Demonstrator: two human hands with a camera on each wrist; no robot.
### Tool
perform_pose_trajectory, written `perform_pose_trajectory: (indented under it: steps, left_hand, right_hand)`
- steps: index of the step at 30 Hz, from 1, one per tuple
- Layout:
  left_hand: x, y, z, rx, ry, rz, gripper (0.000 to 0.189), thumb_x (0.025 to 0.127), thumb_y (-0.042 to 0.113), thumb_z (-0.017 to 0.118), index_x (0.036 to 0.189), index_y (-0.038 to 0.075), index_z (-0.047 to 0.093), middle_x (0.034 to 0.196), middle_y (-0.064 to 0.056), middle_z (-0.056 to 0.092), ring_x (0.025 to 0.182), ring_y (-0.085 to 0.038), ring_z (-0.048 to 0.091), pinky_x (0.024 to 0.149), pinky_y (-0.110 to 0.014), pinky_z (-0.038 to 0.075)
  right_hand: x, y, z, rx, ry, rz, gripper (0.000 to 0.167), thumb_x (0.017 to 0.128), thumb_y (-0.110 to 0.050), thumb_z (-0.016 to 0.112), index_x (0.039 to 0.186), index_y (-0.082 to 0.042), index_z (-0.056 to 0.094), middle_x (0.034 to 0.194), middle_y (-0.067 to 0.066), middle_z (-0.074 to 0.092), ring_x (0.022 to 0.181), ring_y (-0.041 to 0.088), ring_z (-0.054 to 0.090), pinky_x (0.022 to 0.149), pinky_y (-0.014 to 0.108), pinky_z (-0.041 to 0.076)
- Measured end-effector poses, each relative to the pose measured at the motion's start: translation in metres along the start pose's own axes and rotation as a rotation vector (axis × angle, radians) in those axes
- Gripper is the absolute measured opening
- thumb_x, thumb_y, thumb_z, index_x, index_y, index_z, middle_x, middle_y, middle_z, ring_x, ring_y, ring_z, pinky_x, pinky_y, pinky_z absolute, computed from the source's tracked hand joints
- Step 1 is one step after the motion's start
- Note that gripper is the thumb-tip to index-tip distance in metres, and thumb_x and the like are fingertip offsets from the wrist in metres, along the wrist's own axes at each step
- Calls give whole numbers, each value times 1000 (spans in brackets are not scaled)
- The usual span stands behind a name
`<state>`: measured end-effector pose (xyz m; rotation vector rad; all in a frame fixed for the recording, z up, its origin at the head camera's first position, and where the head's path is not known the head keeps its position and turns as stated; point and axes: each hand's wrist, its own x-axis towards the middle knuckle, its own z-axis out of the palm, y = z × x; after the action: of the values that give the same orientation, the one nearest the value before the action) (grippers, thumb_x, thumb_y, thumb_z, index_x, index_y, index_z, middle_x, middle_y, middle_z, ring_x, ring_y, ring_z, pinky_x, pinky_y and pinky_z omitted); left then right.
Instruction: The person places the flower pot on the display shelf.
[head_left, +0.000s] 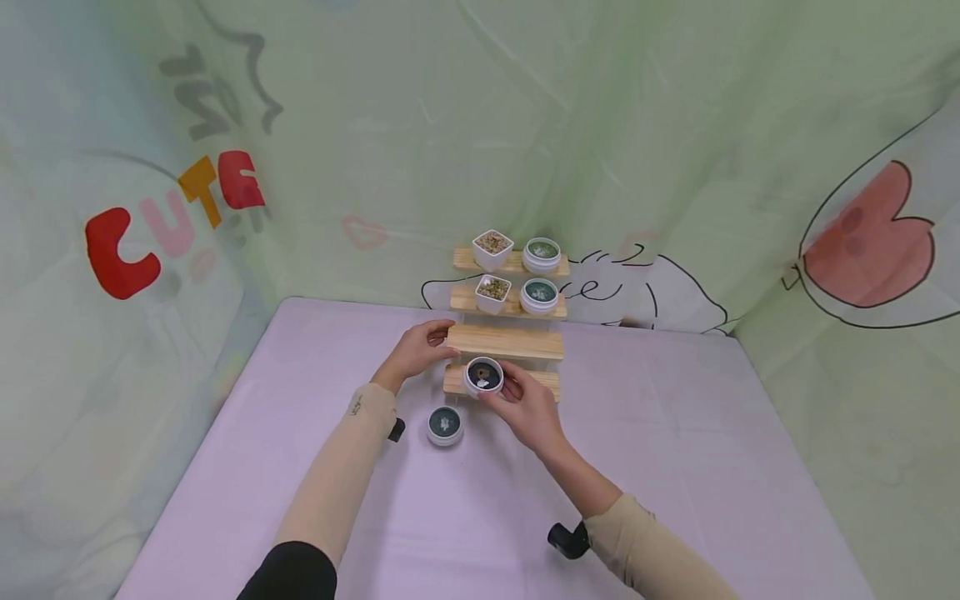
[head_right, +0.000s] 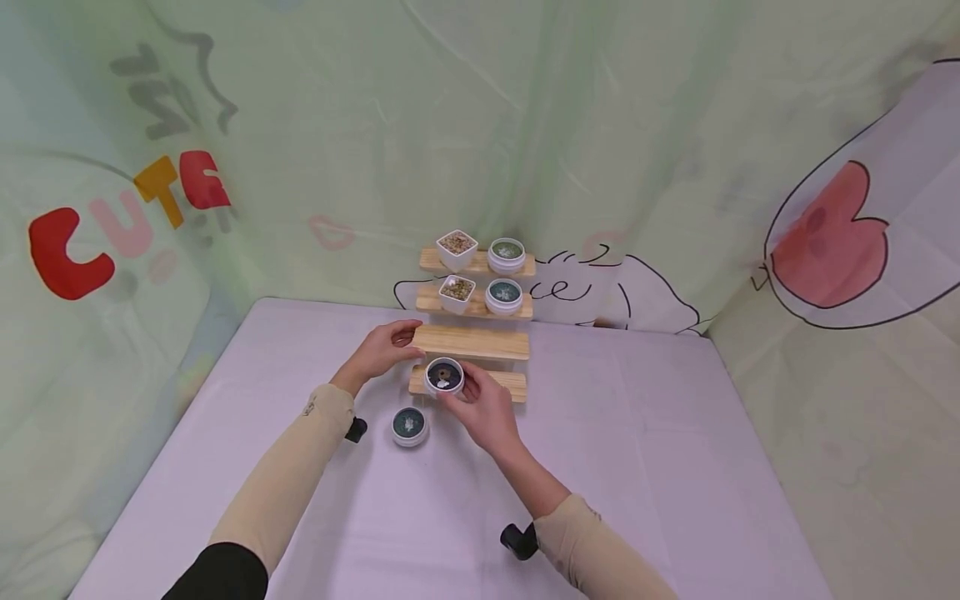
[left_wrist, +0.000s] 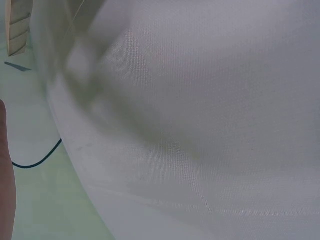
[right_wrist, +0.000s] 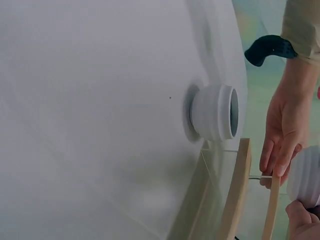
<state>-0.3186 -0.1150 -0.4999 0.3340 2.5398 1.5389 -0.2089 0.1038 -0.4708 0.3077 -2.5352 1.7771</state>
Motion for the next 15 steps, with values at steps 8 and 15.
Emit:
perform_pose_trajectory:
  steps: [8,15]
  left_hand:
    - [-1,-1,0,2,4,2,64,86,18,77,141,1,49,141,-17,52,128,-27,52,108,-33,43]
    - [-1,2,0,1,4,21,63,86,17,77,140,-1,49,142,-17,51,127,-28,53,107,-32,44]
  right_hand:
    - [16,-9,-8,-13,17,10,58,82,-5,78,133,9,53,132,27,56,122,33,56,98,31,50]
    - [35,-8,-10,-8,37,14,55,83,-6,77,131,6,55,132,23,58,122,30,57,97,27,50]
